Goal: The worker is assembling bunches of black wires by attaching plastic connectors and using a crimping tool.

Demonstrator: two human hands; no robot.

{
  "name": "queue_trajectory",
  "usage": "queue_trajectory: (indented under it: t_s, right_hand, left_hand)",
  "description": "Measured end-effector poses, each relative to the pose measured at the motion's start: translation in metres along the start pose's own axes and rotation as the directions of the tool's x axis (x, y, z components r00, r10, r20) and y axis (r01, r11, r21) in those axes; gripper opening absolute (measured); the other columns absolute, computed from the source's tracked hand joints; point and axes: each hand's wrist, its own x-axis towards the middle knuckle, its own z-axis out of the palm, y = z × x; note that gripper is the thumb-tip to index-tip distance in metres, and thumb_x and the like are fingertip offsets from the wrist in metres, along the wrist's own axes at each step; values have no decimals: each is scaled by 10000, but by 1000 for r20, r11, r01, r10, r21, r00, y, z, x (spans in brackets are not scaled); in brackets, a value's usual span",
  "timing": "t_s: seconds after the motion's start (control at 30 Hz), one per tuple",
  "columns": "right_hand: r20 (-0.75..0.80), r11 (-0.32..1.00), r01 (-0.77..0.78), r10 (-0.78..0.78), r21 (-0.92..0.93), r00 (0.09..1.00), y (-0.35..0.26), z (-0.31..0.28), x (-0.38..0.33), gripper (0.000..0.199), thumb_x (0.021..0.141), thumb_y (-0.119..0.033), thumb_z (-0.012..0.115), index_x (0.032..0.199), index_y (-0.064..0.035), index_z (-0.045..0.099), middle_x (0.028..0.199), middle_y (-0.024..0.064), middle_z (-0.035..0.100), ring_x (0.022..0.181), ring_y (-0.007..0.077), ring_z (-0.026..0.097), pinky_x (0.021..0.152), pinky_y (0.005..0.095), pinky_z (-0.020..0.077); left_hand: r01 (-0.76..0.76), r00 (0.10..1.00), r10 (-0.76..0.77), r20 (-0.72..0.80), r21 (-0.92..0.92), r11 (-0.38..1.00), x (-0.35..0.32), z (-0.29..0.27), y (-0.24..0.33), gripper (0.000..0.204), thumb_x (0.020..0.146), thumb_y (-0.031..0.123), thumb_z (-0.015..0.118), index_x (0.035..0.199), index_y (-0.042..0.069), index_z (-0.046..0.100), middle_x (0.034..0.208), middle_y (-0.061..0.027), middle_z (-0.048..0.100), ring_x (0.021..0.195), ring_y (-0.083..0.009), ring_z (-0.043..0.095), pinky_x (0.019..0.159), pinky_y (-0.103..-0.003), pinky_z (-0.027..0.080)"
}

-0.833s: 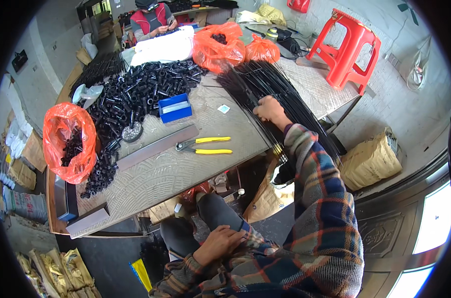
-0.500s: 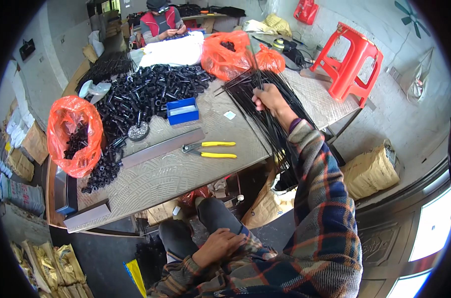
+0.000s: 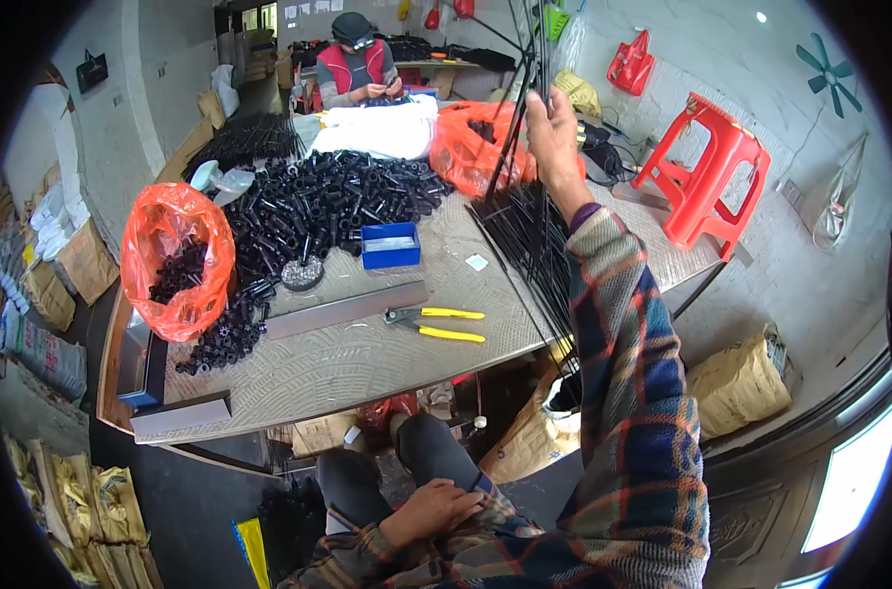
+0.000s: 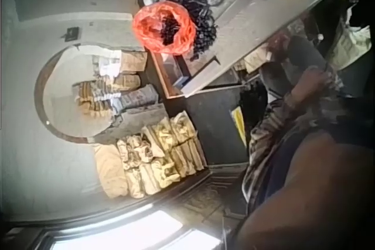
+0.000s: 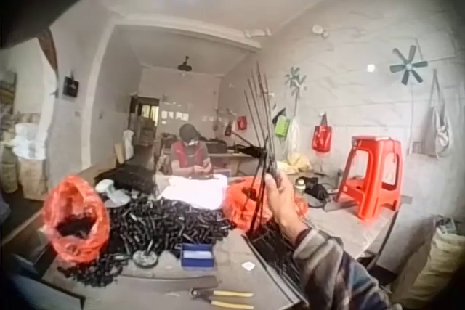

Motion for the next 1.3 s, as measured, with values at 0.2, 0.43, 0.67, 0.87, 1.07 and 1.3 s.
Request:
queue_trajectory:
  t_s: [0.2, 0.43, 0.67, 0.87, 1.07, 1.3]
  right_hand:
    - [-37, 990, 107, -111, -94, 993, 23, 22, -50, 233, 917, -158, 481, 1033, 45, 475, 810, 173, 525, 755, 251, 506, 717, 351, 419]
    - [219, 980, 69, -28, -184, 975, 5, 29, -88, 130, 902, -77, 473, 1003, 0, 503, 624, 90, 517, 548, 173, 530, 522, 313, 422]
    - [573, 978, 75, 51, -194, 818, -83, 65, -99, 189, 829, -60, 555, 1002, 14, 532, 707, 168, 571, 654, 244, 565, 587, 345, 441]
    - [648, 987, 24, 84, -157, 757, -117, 62, -188, 358, 808, -55, 583, 1118, -35, 403, 686, 172, 561, 544, 338, 569, 484, 393, 437]
    - [881, 468, -878, 368, 101, 297, -124, 60, -243, 267, 894, -137, 540, 1123, -34, 449, 642, 31, 515, 435, 86, 471, 381, 211, 365]
    - [752, 510, -802, 384, 311, 536, -130, 83, -248, 249, 943, -249, 463, 1025, -16, 492, 695, 73, 599, 464, 79, 526, 432, 185, 425]
  left_hand:
    - [-36, 986, 40, -164, 26, 999, 0, 2, -4, 223, 830, 214, 606, 1023, 102, 595, 711, -78, 581, 703, -255, 575, 732, -352, 482]
    - [-58, 965, 18, -261, -143, 988, 27, -92, 15, 226, 837, 172, 614, 1042, 78, 628, 758, -89, 623, 623, -231, 607, 567, -318, 504]
    - [-131, 684, -474, -555, -733, 668, 123, -193, 15, 520, 837, 166, 643, 1267, -16, 415, 1151, -78, 545, 1077, -123, 509, 908, -274, 420]
    - [-329, 501, -682, -533, -846, 420, 110, -253, -40, 332, 848, 288, 622, 1018, 4, 590, 957, -121, 646, 849, -179, 633, 810, -305, 486]
    - [-404, 597, -599, -533, -846, 349, 72, -242, -41, 333, 895, 95, 505, 1183, -66, 464, 1224, -229, 506, 1129, -281, 522, 938, -380, 442]
    - [-362, 746, -520, -416, -909, 208, 59, -244, -24, 416, 887, 69, 498, 1270, -59, 397, 1303, -225, 436, 1246, -284, 406, 1035, -396, 339]
